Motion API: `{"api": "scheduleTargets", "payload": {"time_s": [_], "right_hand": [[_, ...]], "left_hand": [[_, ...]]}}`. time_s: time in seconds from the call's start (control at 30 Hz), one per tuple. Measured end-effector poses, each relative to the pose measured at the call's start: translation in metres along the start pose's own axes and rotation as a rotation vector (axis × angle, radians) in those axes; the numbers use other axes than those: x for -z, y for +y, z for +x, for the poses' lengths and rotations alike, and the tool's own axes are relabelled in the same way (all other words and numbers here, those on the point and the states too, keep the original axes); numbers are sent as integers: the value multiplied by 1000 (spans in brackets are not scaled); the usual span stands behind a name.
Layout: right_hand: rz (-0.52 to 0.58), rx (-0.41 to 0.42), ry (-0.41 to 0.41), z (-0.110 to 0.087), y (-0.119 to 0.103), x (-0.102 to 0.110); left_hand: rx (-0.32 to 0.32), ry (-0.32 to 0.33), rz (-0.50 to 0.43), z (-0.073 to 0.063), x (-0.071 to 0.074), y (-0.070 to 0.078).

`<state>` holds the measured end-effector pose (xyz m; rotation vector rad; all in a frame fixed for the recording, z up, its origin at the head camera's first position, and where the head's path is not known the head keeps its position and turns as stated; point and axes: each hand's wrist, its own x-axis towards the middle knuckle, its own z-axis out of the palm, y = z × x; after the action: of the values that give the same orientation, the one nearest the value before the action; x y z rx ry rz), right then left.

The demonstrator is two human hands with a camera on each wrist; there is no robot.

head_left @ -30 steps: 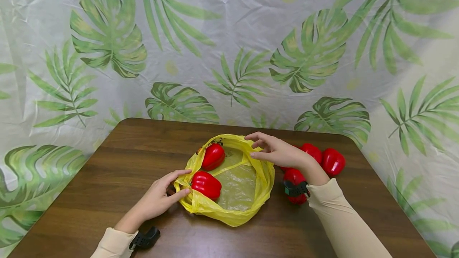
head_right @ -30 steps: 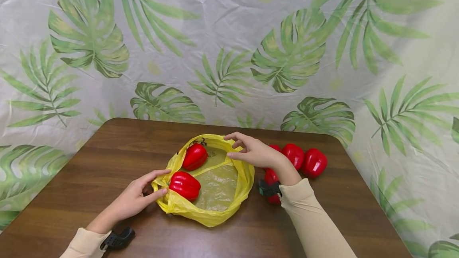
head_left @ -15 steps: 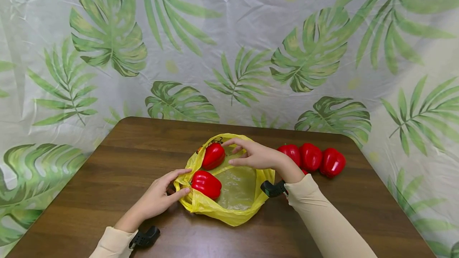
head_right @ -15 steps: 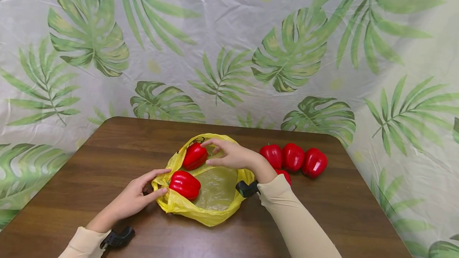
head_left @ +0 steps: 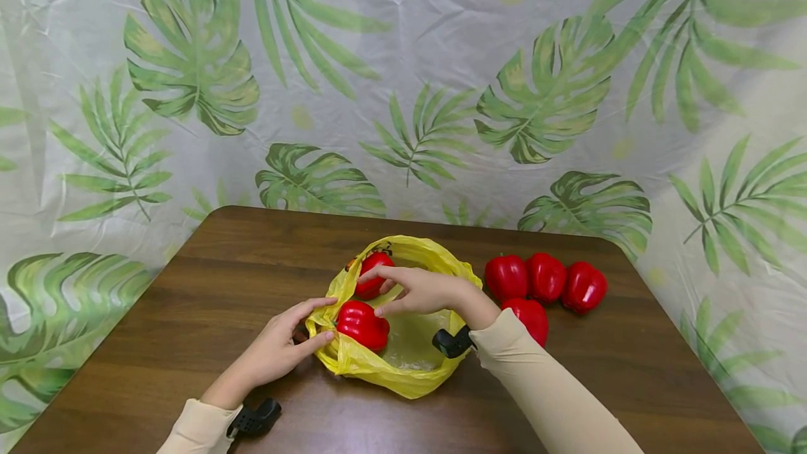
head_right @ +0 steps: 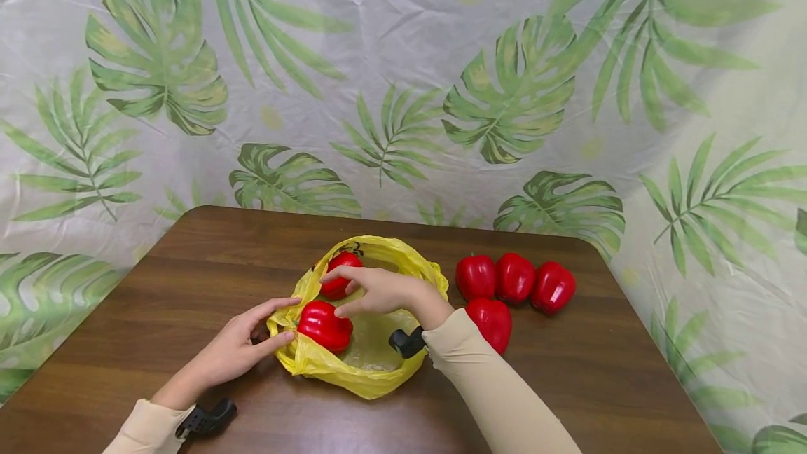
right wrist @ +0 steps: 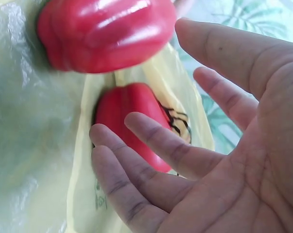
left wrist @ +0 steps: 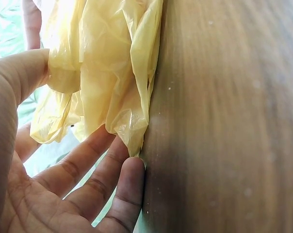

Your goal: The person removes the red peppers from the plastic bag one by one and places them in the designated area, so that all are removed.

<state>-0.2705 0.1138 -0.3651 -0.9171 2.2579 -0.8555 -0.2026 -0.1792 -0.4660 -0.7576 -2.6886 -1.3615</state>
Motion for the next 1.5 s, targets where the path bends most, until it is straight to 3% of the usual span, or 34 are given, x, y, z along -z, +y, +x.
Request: {"api": "scheduleTargets", "payload": {"time_s": [0.57,0.97,1.5], "right_hand": [[-94,-16,-39,17,-8,-22],[-17,-15,-47,16,-2,-24],[7,-53,-70,15,-5,-26]], "left_hand": [[-6,-4,-5,0,0,-1],[4,-9,-4,-1,0,-1],[0,-2,-1,-1,0,0]]}}
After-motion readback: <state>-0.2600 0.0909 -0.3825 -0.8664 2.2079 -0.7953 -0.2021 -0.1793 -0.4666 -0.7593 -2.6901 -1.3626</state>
